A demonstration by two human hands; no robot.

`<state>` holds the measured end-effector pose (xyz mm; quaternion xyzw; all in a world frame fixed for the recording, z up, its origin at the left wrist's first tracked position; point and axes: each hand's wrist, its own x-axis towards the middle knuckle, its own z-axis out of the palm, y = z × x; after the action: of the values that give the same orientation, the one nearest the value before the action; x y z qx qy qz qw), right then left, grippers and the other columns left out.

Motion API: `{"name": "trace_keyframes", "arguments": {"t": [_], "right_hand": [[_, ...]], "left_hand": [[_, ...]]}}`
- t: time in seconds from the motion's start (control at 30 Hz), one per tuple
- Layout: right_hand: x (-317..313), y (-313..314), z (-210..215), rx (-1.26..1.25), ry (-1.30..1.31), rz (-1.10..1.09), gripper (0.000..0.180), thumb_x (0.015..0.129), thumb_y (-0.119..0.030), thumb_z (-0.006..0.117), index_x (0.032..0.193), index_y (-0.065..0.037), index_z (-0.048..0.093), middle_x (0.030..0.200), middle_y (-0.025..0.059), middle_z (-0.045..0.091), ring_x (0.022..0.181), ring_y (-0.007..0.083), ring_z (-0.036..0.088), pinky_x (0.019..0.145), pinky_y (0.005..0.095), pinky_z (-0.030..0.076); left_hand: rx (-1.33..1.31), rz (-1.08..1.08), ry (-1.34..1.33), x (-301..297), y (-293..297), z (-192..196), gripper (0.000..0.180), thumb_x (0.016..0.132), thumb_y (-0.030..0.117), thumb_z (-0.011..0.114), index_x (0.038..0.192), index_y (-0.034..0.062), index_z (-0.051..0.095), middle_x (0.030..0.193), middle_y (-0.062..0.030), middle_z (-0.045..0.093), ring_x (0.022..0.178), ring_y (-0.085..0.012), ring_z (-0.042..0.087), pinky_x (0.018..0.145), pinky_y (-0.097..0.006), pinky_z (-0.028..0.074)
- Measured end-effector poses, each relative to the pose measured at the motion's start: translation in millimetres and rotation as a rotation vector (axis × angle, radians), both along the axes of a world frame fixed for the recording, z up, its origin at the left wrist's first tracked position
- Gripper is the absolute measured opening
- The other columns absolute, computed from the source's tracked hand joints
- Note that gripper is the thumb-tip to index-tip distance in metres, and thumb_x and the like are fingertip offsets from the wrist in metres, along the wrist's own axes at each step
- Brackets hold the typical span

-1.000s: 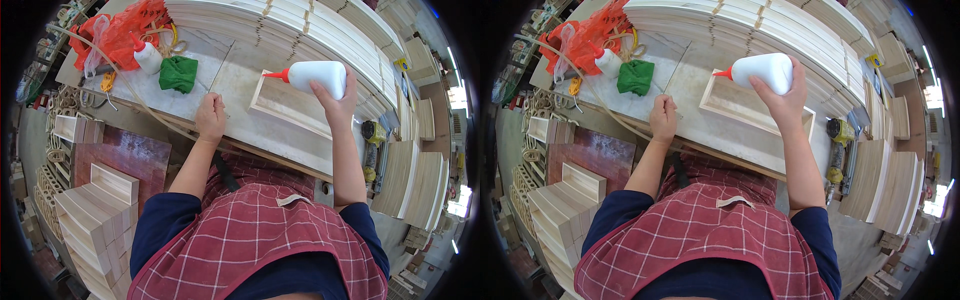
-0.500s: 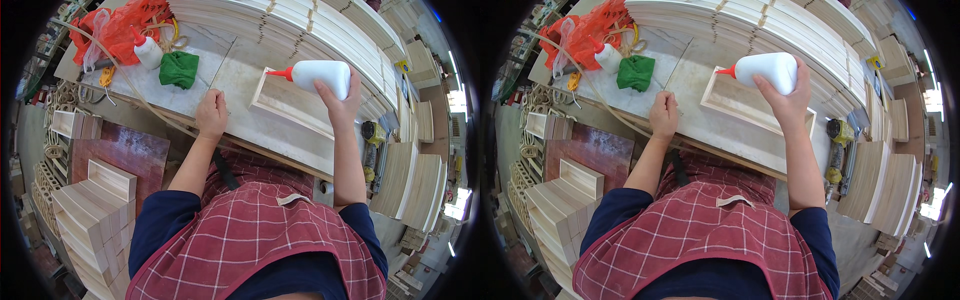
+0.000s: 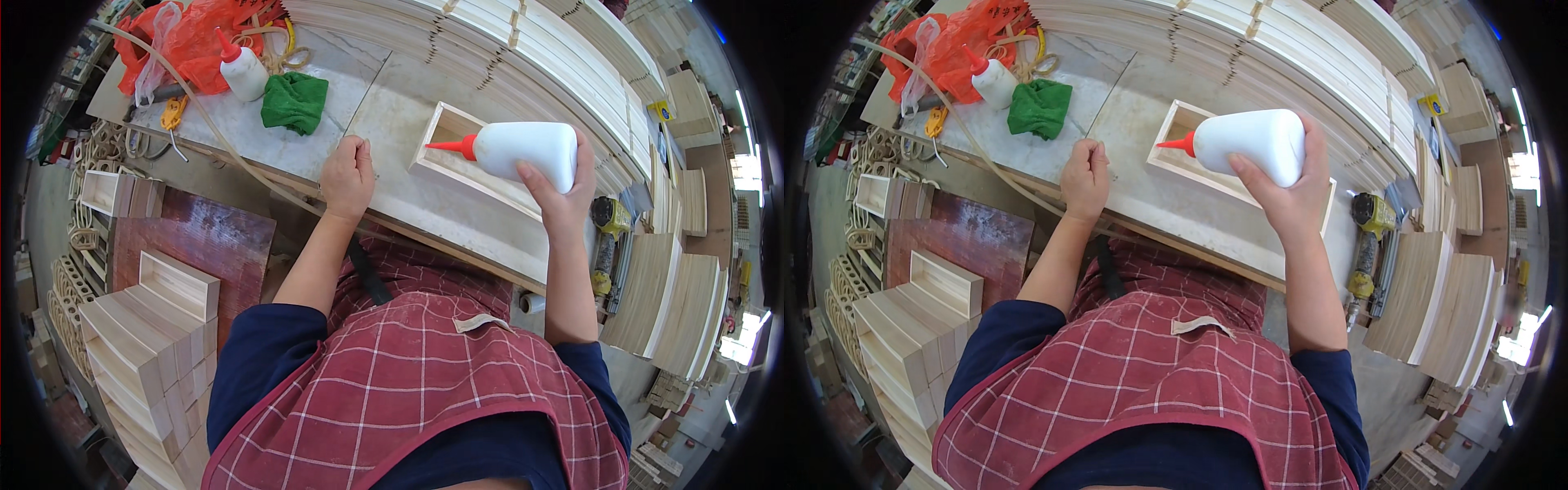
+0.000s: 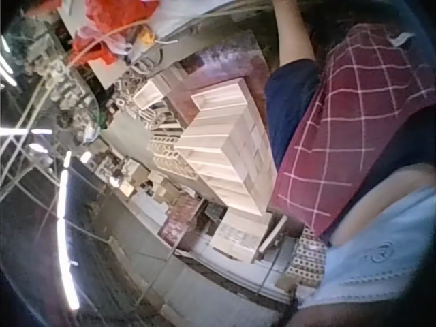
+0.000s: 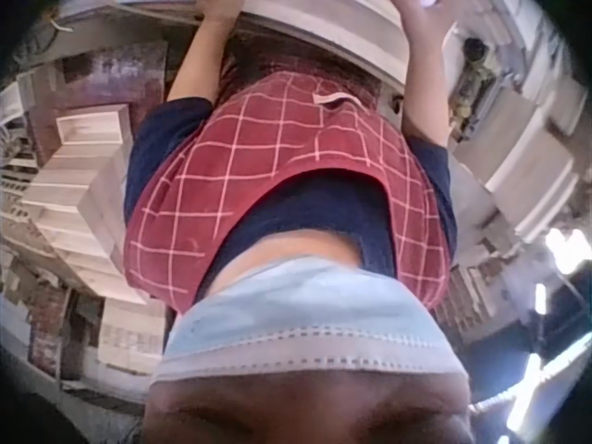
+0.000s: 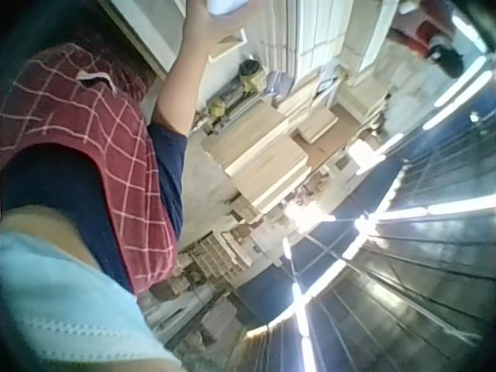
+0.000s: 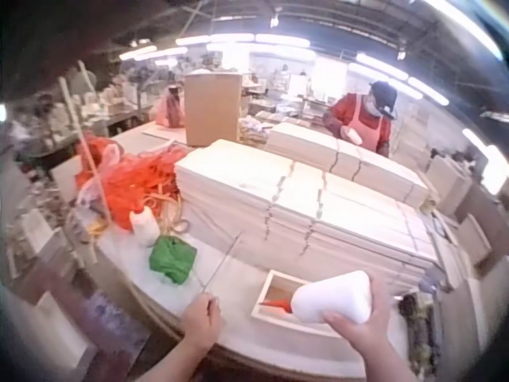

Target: Assembling wooden box components using glue and a pneumatic nail gun.

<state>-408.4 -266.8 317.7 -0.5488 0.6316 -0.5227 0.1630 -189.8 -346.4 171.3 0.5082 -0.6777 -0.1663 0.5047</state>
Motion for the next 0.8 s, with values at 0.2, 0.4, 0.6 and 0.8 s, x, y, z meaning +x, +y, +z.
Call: {"name": "trace_keyframes", "arguments": {"t": [0.2, 0.4, 0.6, 0.8], "right_hand": [[1.5, 7.6, -3.8, -0.037, 0.028, 0.051, 0.065, 0.056, -0.019, 0.078, 0.108, -0.004, 0.042, 0.093, 0.0083, 0.053, 0.085, 0.0165, 0.053, 0.073, 0.0285, 0.045], [2.7, 13.3, -2.2, -0.021, -0.007, 0.053, 0.066, 0.056, -0.018, 0.078, 0.109, -0.004, 0.041, 0.094, 0.0085, 0.053, 0.086, 0.0172, 0.054, 0.073, 0.0289, 0.045], [3.1, 17.7, -0.2, -0.024, 0.032, 0.053, 0.067, 0.055, -0.017, 0.077, 0.110, -0.004, 0.041, 0.094, 0.0090, 0.053, 0.086, 0.0172, 0.054, 0.073, 0.0292, 0.045], [-5.4, 30.4, 4.0, -0.022, 0.040, 0.013, 0.066, 0.055, -0.016, 0.077, 0.109, -0.003, 0.042, 0.093, 0.0089, 0.053, 0.084, 0.0171, 0.054, 0.072, 0.0289, 0.045]], "left_hand": [[-0.019, 0.003, -0.069, 1.9, -0.6, -3.0, 0.008, 0.084, 0.014, 0.049, 0.082, 0.0065, 0.047, 0.061, -0.0082, 0.053, 0.052, -0.0242, 0.052, 0.049, -0.033, 0.039], [-0.019, -0.003, -0.074, 1.2, -0.9, -2.6, 0.008, 0.084, 0.014, 0.048, 0.082, 0.0061, 0.047, 0.060, -0.0082, 0.053, 0.052, -0.0237, 0.051, 0.049, -0.033, 0.039], [-0.006, -0.016, -0.036, 0.9, 0.2, -1.8, 0.008, 0.084, 0.014, 0.049, 0.082, 0.0055, 0.047, 0.060, -0.0085, 0.052, 0.051, -0.0220, 0.051, 0.049, -0.032, 0.039], [-0.013, -0.013, -0.058, -0.3, 0.2, -3.1, 0.009, 0.084, 0.014, 0.049, 0.083, 0.0052, 0.047, 0.060, -0.0085, 0.052, 0.051, -0.0217, 0.052, 0.049, -0.031, 0.039]]}}
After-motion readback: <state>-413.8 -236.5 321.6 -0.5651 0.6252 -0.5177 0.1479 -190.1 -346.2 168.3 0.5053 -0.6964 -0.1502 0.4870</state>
